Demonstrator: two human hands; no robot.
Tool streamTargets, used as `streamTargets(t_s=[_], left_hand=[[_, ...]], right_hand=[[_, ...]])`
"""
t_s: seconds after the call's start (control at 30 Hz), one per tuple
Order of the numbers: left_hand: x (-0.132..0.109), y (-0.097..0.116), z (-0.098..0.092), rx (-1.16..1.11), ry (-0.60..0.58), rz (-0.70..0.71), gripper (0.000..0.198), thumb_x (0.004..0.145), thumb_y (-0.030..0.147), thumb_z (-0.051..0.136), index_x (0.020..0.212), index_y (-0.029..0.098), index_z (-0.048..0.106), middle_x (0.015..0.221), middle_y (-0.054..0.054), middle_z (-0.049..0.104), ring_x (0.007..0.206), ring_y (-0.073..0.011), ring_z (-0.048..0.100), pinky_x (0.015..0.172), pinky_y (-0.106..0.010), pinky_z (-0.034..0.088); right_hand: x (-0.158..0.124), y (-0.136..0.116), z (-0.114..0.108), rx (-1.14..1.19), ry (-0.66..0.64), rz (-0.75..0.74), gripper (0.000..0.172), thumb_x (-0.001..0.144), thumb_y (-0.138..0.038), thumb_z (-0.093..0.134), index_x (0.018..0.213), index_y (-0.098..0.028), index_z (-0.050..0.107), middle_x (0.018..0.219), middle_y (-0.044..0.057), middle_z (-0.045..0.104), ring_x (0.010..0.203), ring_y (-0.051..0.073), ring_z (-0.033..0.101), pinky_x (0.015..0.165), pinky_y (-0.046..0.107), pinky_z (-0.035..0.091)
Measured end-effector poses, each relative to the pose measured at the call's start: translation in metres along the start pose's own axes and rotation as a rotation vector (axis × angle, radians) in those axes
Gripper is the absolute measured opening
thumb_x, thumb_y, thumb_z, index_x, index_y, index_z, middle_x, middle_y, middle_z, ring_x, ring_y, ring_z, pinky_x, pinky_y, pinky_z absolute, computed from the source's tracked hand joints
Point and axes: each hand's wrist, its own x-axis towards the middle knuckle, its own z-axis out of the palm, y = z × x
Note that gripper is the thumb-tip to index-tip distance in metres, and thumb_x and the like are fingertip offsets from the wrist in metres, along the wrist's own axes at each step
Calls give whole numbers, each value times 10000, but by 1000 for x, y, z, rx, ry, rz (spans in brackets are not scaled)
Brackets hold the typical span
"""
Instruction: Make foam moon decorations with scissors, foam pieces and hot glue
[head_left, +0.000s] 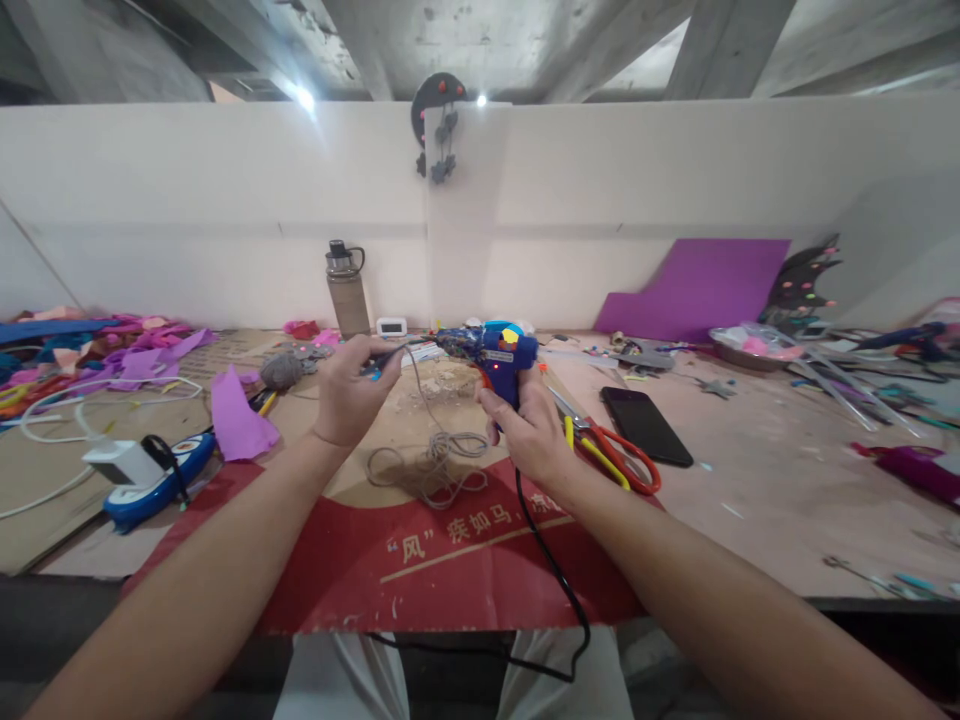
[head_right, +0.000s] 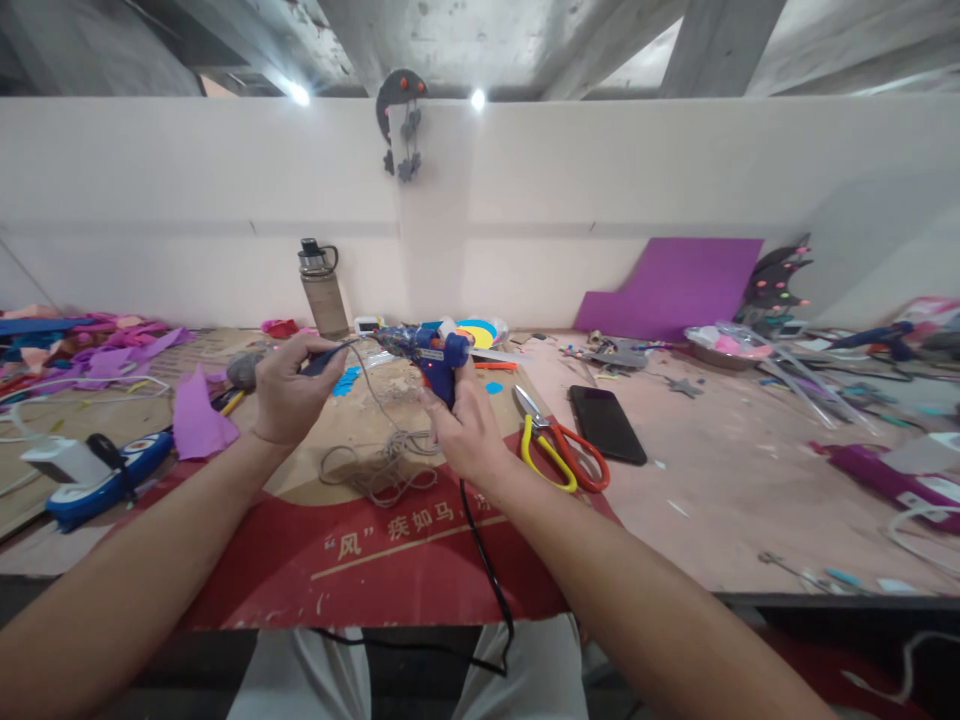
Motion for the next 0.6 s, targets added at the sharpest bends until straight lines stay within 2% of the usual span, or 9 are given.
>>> streamTargets(t_s=[0.1,0.2,0.37,0.6], left_hand=[[0,12,7,-247,-3,-348,127,763,291,690,699,187,652,678,-10,633,636,-131,551,625,-243,407],[0,15,12,-546,-58,-551,174,729,306,720,666,173,628,626,-2,607,568,-109,521,559,-219,395],[1,14,15,-880,-130,-683,167,701,260,750,717,156,621,632,3,598,562,-87,519,552,-200,413],[4,12,14,-1055,-123,-809,187,673,228,775,738,135,626,621,7,588,516,-67,514,519,-191,433]], right_hand=[[-2,-4,1,81,3,60,245,902,-361,529,1097,-232,455,847,11,587,466,88,485,422,271,466],[-4,-6,2,105,-11,83,253,892,-376,550,1078,-232,457,887,17,584,475,83,493,433,273,477],[-4,-5,2,116,-33,117,256,885,-384,563,1069,-232,472,880,16,591,466,79,475,430,274,466],[-4,-3,3,204,-13,168,301,882,-401,568,1116,-256,446,836,-1,576,502,95,483,428,267,450]])
